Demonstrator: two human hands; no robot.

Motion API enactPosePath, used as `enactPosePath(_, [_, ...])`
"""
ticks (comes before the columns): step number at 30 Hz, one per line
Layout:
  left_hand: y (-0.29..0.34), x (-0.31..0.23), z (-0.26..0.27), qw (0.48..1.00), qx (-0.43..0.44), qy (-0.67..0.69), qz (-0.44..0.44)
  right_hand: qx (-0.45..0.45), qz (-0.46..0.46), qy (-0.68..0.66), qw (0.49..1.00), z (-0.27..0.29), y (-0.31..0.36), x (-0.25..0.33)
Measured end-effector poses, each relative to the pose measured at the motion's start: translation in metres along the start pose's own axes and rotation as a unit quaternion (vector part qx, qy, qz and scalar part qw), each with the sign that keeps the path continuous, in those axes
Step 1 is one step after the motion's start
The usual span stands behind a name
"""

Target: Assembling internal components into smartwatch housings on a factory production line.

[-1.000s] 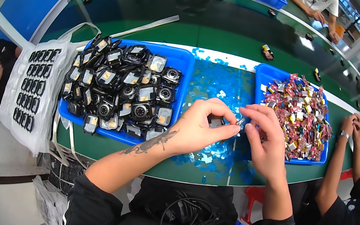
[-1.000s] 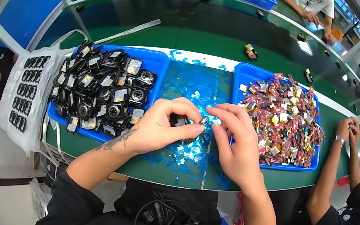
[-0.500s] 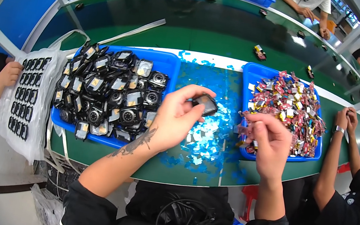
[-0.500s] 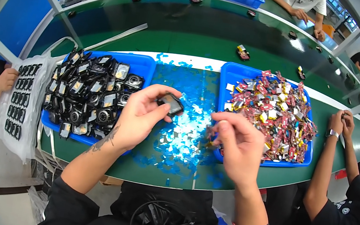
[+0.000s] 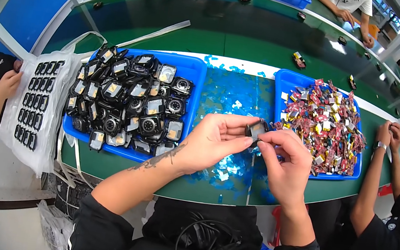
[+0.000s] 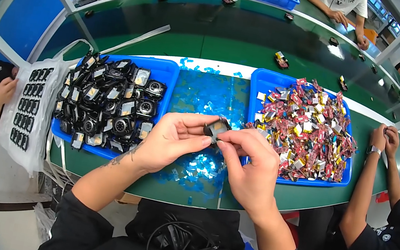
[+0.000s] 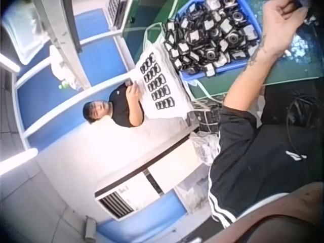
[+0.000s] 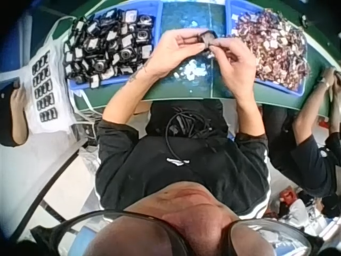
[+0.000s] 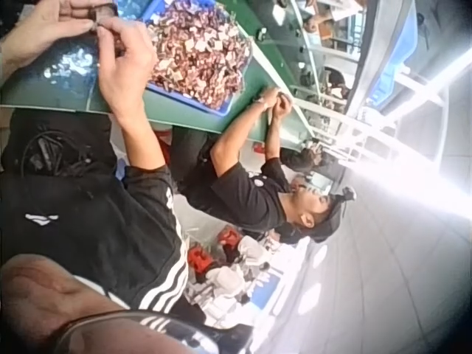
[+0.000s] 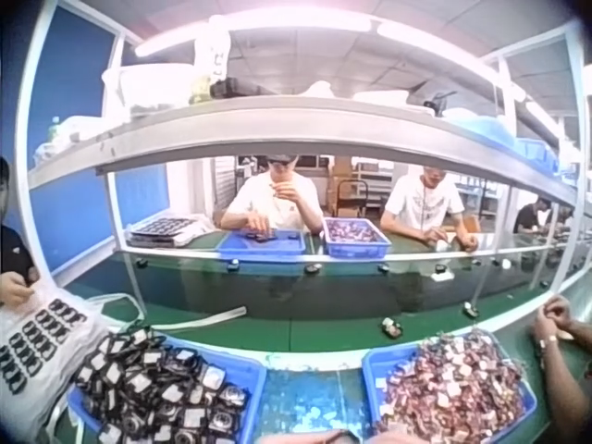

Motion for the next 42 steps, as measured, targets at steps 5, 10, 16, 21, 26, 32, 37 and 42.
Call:
enactPosePath(5, [0.003,0.0,-0.006,1.0,0.029,0.0,-0.008,-0.039,0.02,0.035,0.998,0.01,-0.001,0.017])
enactPosePath(10, [0.004,-0.001,-0.015,0.997,0.067,0.013,-0.034,-0.039,-0.002,0.046,0.998,0.012,0.0,0.018])
enactPosePath(16, [0.005,0.0,-0.016,0.995,0.079,-0.016,-0.056,-0.032,0.01,0.056,0.998,0.01,-0.003,0.017])
enactPosePath(21, [0.007,0.0,-0.017,0.994,0.084,-0.045,-0.059,-0.021,0.016,0.067,0.997,0.01,-0.005,0.018])
enactPosePath(26, [0.009,0.0,-0.02,0.993,0.084,-0.067,-0.052,-0.037,0.051,0.091,0.994,0.013,-0.006,0.025])
enactPosePath(32, [0.011,-0.003,-0.023,0.992,0.078,-0.098,-0.013,-0.088,0.093,0.1,0.987,0.021,-0.005,0.032])
enactPosePath(37, [0.008,0.0,-0.025,0.996,0.067,-0.024,-0.05,-0.076,0.065,0.017,0.995,0.014,-0.002,0.009])
enactPosePath(42, [0.007,-0.012,-0.016,0.994,0.0,0.035,-0.107,0.035,-0.104,-0.176,0.978,-0.001,0.021,-0.019])
Point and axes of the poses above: each hand's wrist, its own y-axis away from the middle knuckle, its own z-axis out of the back of the hand, x = y × z, the point moved 9 cm from there along -y, towards the middle knuckle, and after that the axes turned 15 degrees about y, right-handed, at the moved point
